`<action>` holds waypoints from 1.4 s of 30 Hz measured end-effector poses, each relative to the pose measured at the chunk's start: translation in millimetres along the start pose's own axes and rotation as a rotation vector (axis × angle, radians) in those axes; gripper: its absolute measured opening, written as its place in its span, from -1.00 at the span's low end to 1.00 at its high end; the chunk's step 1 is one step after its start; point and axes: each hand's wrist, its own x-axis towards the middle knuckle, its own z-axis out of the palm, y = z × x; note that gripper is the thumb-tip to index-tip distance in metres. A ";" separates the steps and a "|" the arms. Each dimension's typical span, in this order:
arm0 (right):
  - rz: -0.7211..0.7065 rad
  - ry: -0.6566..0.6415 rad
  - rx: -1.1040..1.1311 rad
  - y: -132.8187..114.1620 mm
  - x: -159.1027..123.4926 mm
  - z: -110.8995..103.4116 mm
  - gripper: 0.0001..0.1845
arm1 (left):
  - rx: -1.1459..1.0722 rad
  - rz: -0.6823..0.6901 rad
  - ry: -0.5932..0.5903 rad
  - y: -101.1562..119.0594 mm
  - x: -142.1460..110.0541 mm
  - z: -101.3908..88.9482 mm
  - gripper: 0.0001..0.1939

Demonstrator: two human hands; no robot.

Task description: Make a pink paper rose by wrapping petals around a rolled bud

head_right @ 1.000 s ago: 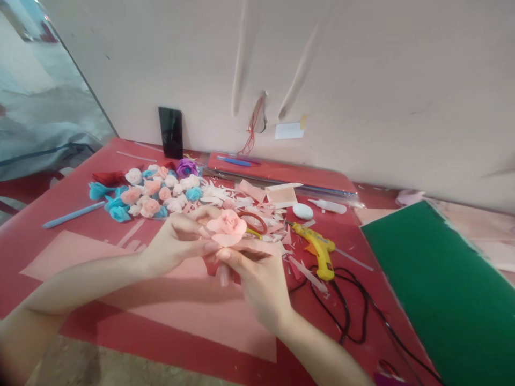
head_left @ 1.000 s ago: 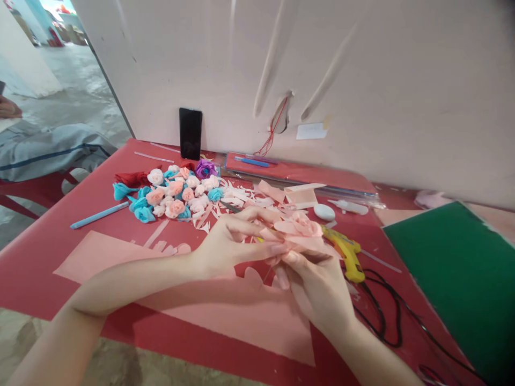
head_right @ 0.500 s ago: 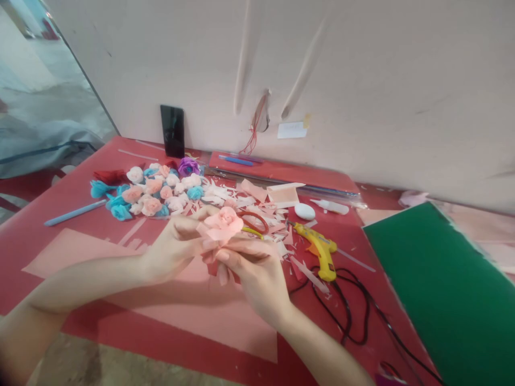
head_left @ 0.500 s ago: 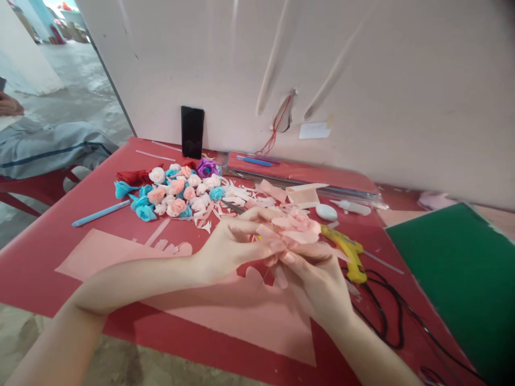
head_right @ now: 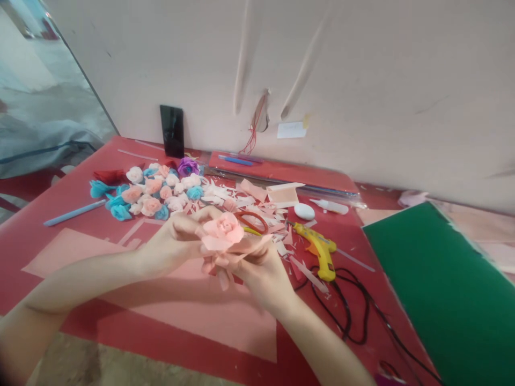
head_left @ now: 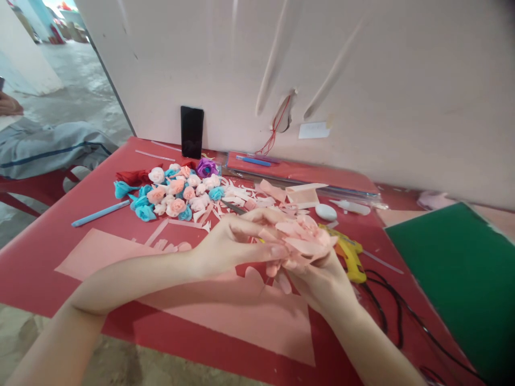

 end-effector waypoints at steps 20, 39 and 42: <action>0.001 -0.045 0.157 3.7 -0.7 2.1 -0.90 | -0.116 -0.093 -0.110 -2.0 7.1 -8.7 -0.73; 0.148 -0.242 0.186 16.2 -2.9 -4.5 -0.74 | -0.166 -0.155 -0.428 -0.6 17.4 -22.6 -0.63; 0.263 -0.278 0.104 18.5 -0.9 -9.2 -0.60 | -0.156 -0.147 -0.403 1.0 17.1 -21.4 -0.70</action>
